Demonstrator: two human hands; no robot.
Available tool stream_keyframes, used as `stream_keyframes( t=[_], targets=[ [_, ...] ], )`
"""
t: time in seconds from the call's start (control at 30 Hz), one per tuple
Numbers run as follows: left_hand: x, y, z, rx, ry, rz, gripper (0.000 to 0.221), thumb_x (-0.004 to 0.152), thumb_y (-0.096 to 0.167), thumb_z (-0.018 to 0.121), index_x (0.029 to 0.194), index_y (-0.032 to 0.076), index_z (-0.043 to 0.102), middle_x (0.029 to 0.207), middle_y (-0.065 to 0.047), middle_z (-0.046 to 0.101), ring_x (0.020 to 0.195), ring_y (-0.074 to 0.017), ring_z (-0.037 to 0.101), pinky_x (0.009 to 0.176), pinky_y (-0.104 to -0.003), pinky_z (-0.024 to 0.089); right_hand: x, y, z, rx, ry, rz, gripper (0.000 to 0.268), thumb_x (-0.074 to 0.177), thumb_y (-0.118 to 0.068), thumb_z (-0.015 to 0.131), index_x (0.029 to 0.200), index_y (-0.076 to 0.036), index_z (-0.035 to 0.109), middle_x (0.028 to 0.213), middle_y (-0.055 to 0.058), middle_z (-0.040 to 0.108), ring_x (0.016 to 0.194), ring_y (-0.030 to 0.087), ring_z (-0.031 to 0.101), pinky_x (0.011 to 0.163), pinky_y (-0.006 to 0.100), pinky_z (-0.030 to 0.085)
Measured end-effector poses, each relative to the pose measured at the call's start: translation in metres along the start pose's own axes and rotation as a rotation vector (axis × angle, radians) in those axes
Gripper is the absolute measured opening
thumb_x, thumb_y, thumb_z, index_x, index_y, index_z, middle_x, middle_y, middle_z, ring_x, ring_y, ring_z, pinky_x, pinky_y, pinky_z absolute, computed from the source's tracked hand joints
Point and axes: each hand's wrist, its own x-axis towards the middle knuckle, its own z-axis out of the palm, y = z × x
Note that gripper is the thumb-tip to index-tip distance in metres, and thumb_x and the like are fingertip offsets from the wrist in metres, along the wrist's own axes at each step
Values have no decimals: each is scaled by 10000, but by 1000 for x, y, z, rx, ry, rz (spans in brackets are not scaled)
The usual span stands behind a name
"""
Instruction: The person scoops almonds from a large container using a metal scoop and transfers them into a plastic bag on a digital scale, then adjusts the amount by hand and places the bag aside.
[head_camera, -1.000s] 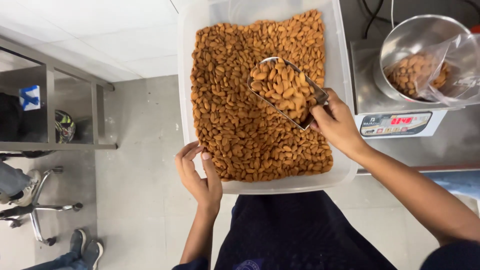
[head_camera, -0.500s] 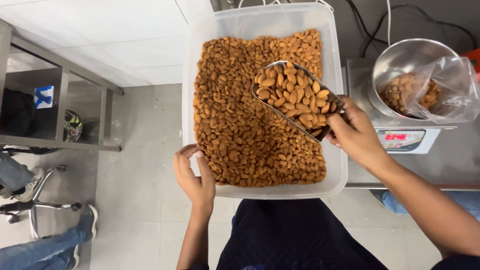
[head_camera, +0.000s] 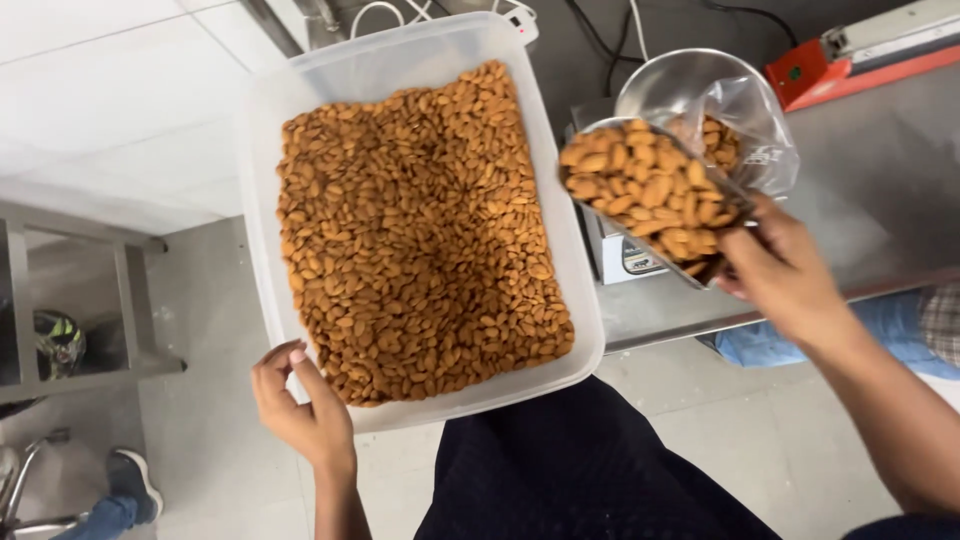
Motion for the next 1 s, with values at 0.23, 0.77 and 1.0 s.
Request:
stream_keyframes(
  t=[0.23,0.77,1.0],
  targets=[
    [-4,-1,2,38,-2,-11,116,1096,46,566,1040,-35,628,1118,-139,665,1034,-265,629,955,-360,496,-19,21,-76,-130,199,39,253,1034,-114,491,1223,48,533,749,49,552,570,81,469,471,233,349],
    [-4,1,1,141,-26,9,153,1104,75,576,1043,-44,650,1099,-152,661,1018,-287,637,915,-387,500,31,31,-130,-370,279,123,320,1048,-210,536,1136,98,556,857,60,632,693,98,599,522,251,439],
    [-3,3,2,121,-26,8,160,1104,79,577,1031,-42,652,1094,-149,664,1012,-283,639,906,-382,500,86,26,-169,-718,265,246,399,1056,-259,604,1152,128,583,839,191,695,699,211,696,535,369,521]
  ],
)
